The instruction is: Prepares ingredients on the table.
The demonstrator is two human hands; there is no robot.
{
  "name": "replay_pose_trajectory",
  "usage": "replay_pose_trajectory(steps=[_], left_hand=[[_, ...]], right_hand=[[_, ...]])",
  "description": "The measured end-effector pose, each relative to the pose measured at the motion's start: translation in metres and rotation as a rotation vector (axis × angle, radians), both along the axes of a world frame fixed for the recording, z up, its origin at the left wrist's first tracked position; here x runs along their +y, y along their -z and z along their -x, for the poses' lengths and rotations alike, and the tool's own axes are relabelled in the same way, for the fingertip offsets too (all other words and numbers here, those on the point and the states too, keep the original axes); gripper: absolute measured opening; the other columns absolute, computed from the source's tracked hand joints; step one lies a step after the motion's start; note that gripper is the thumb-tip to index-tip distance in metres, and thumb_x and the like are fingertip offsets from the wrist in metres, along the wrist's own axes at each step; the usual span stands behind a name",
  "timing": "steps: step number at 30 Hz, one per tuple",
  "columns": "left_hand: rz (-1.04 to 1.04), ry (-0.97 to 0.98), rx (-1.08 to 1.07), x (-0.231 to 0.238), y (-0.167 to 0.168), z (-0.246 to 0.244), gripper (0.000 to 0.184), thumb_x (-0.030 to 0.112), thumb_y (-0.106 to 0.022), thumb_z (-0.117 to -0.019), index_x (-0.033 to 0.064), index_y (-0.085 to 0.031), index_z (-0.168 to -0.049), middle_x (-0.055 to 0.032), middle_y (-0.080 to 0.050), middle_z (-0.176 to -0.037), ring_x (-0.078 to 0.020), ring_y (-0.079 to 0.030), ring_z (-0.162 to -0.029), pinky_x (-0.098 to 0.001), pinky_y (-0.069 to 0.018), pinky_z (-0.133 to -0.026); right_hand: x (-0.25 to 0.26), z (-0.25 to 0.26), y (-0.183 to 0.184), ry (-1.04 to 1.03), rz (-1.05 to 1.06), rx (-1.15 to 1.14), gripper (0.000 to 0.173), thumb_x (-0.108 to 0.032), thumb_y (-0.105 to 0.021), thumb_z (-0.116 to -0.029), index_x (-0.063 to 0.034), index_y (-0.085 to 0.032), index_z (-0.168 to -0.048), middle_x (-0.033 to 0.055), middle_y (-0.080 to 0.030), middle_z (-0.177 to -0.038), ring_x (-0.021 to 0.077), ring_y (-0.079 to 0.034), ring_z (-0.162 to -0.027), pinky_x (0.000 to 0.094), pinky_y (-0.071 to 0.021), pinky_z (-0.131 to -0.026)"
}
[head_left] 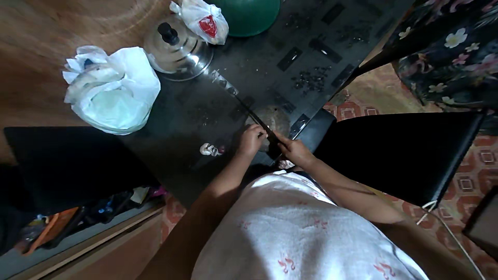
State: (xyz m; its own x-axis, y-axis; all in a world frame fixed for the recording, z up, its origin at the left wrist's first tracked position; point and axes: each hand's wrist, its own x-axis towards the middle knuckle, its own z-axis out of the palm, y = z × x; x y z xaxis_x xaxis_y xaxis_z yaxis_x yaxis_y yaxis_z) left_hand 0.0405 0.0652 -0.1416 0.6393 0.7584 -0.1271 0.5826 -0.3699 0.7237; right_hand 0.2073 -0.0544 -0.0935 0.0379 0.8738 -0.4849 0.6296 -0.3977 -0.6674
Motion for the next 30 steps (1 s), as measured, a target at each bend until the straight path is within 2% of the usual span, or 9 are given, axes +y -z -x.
replay_pose_trajectory(steps=[3, 6, 11, 15, 20, 26, 30], left_hand=[[-0.001, -0.006, 0.001, 0.000, -0.003, 0.001, 0.010, 0.011, -0.073, -0.0943, 0.0027, -0.075, -0.098, -0.0124, -0.070, -0.118, -0.0220, -0.068, -0.108, -0.0395, -0.0557, -0.098], [0.002, 0.001, 0.009, -0.001, -0.004, 0.002, 0.009, 0.009, -0.072, -0.0942, 0.0021, -0.075, -0.099, -0.0126, -0.070, -0.117, -0.0225, -0.069, -0.108, -0.0393, -0.0555, -0.099], [0.046, 0.010, -0.011, 0.002, -0.004, 0.005, 0.012, 0.010, -0.069, -0.0966, 0.0024, -0.076, -0.103, -0.0120, -0.071, -0.119, -0.0219, -0.068, -0.111, -0.0396, -0.0542, -0.102], [0.029, -0.004, -0.050, 0.001, -0.001, 0.006, 0.011, 0.010, -0.071, -0.0952, 0.0026, -0.076, -0.101, -0.0120, -0.072, -0.115, -0.0210, -0.069, -0.108, -0.0386, -0.0558, -0.099], [0.037, -0.028, -0.043, 0.001, 0.000, 0.004, 0.010, 0.010, -0.073, -0.0941, 0.0028, -0.076, -0.101, -0.0119, -0.072, -0.115, -0.0199, -0.070, -0.104, -0.0367, -0.0570, -0.097], [0.039, -0.037, -0.040, -0.001, 0.000, 0.004, 0.009, 0.009, -0.071, -0.0948, 0.0023, -0.075, -0.099, -0.0126, -0.071, -0.115, -0.0196, -0.070, -0.102, -0.0363, -0.0578, -0.095], [0.021, -0.041, -0.043, 0.000, 0.002, 0.005, 0.009, 0.010, -0.072, -0.0945, 0.0025, -0.075, -0.098, -0.0123, -0.071, -0.113, -0.0191, -0.071, -0.100, -0.0362, -0.0587, -0.093]], right_hand=[[0.012, 0.007, 0.002, -0.005, 0.060, -0.030, 0.051, -0.027, -0.040, -0.1115, -0.0284, -0.034, -0.162, 0.0231, -0.071, -0.117, 0.0407, -0.069, -0.109, 0.0580, -0.0508, -0.100], [0.029, 0.015, 0.003, -0.017, 0.097, -0.068, 0.054, -0.026, -0.040, -0.1114, -0.0310, -0.028, -0.164, 0.0241, -0.071, -0.115, 0.0434, -0.069, -0.108, 0.0607, -0.0515, -0.097], [0.037, 0.007, 0.000, 0.027, 0.046, 0.037, 0.051, -0.025, -0.042, -0.1116, -0.0291, -0.035, -0.162, 0.0249, -0.071, -0.117, 0.0423, -0.069, -0.106, 0.0603, -0.0520, -0.096], [0.025, 0.002, -0.007, 0.054, -0.009, 0.034, 0.051, -0.025, -0.042, -0.1113, -0.0277, -0.035, -0.162, 0.0233, -0.072, -0.110, 0.0386, -0.071, -0.098, 0.0566, -0.0543, -0.092], [0.013, 0.001, -0.007, 0.032, 0.011, 0.022, 0.051, -0.028, -0.041, -0.1113, -0.0261, -0.036, -0.162, 0.0223, -0.072, -0.115, 0.0373, -0.070, -0.106, 0.0556, -0.0521, -0.098], [0.006, 0.004, -0.003, 0.032, 0.036, 0.041, 0.050, -0.028, -0.041, -0.1112, -0.0257, -0.036, -0.161, 0.0223, -0.072, -0.113, 0.0369, -0.071, -0.103, 0.0545, -0.0529, -0.097], [0.007, 0.006, -0.001, 0.030, 0.042, 0.029, 0.049, -0.027, -0.041, -0.1112, -0.0250, -0.038, -0.161, 0.0220, -0.072, -0.115, 0.0372, -0.070, -0.107, 0.0545, -0.0519, -0.099]])
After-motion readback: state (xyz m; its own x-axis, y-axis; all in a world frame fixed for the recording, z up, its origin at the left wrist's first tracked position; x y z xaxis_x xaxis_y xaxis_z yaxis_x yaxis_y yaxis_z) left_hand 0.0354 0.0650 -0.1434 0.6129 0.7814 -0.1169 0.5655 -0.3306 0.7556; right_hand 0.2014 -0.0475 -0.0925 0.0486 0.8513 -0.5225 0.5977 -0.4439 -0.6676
